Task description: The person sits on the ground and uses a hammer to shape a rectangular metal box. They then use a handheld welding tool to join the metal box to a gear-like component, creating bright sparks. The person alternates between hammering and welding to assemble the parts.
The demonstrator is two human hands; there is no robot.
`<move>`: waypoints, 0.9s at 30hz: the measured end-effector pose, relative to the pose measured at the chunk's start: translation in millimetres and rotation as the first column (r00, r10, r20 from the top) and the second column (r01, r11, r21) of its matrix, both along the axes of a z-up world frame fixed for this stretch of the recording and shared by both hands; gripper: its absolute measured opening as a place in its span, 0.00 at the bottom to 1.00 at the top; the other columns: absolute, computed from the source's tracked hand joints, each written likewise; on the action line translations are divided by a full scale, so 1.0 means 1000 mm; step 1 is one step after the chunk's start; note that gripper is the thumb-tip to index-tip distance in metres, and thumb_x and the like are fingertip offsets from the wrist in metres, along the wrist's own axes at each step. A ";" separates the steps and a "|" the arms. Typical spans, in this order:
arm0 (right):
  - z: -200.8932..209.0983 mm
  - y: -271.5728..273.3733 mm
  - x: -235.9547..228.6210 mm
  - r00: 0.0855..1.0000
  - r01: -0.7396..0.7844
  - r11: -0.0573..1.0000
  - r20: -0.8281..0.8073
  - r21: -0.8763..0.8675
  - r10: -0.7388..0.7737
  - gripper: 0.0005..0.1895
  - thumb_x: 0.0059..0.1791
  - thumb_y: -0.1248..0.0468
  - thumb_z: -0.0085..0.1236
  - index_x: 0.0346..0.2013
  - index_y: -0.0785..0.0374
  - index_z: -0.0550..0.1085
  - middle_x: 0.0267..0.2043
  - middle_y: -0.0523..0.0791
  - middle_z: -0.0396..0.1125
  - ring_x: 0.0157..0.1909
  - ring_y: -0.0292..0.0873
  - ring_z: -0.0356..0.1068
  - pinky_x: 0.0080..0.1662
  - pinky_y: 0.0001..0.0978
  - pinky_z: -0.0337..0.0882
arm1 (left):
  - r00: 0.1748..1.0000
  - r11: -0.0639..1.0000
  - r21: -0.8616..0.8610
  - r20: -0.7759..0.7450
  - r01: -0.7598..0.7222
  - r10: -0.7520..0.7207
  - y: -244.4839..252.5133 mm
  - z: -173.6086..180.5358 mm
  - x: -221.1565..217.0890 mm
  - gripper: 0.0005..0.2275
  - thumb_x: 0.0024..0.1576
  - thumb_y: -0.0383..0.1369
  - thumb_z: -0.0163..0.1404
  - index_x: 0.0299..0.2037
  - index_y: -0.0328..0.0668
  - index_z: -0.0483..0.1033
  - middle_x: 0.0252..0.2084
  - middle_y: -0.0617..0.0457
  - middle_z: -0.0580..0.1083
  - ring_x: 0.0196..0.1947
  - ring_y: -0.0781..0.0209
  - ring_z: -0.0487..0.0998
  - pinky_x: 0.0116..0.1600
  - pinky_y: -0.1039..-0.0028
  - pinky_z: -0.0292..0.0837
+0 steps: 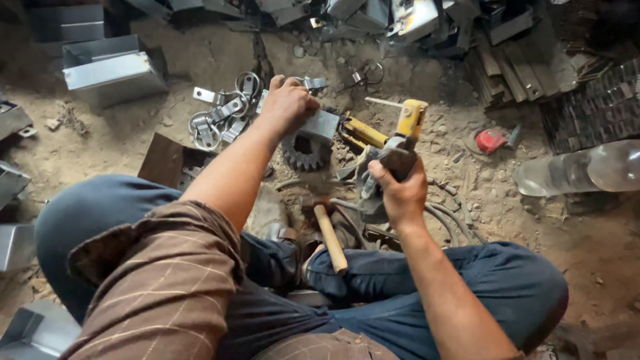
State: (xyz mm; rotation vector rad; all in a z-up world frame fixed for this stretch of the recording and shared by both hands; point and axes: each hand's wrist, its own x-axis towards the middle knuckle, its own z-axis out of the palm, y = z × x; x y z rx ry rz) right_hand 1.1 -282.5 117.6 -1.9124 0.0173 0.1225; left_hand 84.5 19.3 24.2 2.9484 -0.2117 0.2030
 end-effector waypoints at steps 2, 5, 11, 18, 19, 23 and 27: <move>-0.002 0.004 0.000 0.992 0.020 0.999 0.127 -0.047 -0.014 0.25 0.41 0.53 0.73 0.46 0.60 0.73 0.38 0.41 0.73 0.38 0.39 0.74 0.45 0.29 0.75 | 0.999 0.999 -0.001 -0.003 -0.039 0.039 -0.006 -0.001 0.002 0.06 0.62 0.40 0.52 0.42 0.66 0.84 0.47 0.65 0.80 0.62 0.61 0.72 0.74 0.48 0.47; -0.008 0.008 0.000 0.983 0.048 0.992 0.181 -0.116 -0.026 0.27 0.40 0.52 0.74 0.46 0.61 0.74 0.39 0.42 0.74 0.40 0.39 0.74 0.45 0.31 0.74 | 0.997 0.998 -0.015 0.036 0.065 -0.065 -0.008 0.004 -0.007 0.17 0.51 0.49 0.58 0.49 0.58 0.82 0.52 0.61 0.78 0.64 0.57 0.68 0.73 0.44 0.40; -0.012 0.014 0.006 0.990 0.047 0.997 0.132 -0.059 -0.039 0.27 0.40 0.52 0.73 0.46 0.61 0.74 0.39 0.42 0.74 0.39 0.37 0.74 0.45 0.31 0.74 | 0.982 0.978 0.102 -0.074 0.181 -0.174 0.003 0.028 -0.014 0.30 0.42 0.56 0.61 0.54 0.58 0.78 0.59 0.64 0.75 0.69 0.60 0.63 0.75 0.45 0.32; -0.011 0.013 0.003 0.984 0.034 0.999 0.178 -0.011 -0.032 0.27 0.40 0.54 0.74 0.46 0.63 0.73 0.39 0.42 0.74 0.40 0.37 0.73 0.45 0.30 0.74 | 0.982 0.981 0.127 0.092 0.150 -0.162 -0.001 0.005 -0.014 0.26 0.58 0.57 0.54 0.63 0.59 0.74 0.59 0.61 0.75 0.68 0.60 0.66 0.78 0.46 0.35; -0.011 0.012 0.002 0.983 0.042 0.999 0.181 -0.018 -0.038 0.27 0.40 0.53 0.74 0.45 0.63 0.73 0.39 0.42 0.73 0.39 0.37 0.73 0.45 0.30 0.74 | 0.979 0.979 0.117 0.102 0.166 -0.178 0.000 0.001 -0.013 0.29 0.54 0.57 0.55 0.63 0.57 0.73 0.58 0.59 0.74 0.67 0.60 0.66 0.76 0.46 0.35; -0.011 0.008 -0.002 0.985 0.072 0.997 0.159 -0.034 -0.066 0.26 0.40 0.54 0.74 0.45 0.62 0.73 0.38 0.41 0.73 0.38 0.35 0.72 0.44 0.29 0.74 | 0.975 0.966 0.201 0.122 0.160 -0.187 0.006 -0.007 -0.017 0.26 0.50 0.41 0.53 0.63 0.58 0.71 0.56 0.58 0.75 0.63 0.61 0.68 0.73 0.49 0.40; 0.001 0.006 -0.003 0.985 0.051 0.996 0.160 0.076 -0.063 0.23 0.41 0.57 0.74 0.44 0.61 0.72 0.38 0.40 0.73 0.38 0.34 0.71 0.44 0.28 0.74 | 0.987 0.956 0.245 -0.012 0.161 -0.163 0.007 0.004 -0.016 0.17 0.57 0.29 0.49 0.57 0.53 0.73 0.54 0.59 0.76 0.60 0.61 0.73 0.77 0.53 0.48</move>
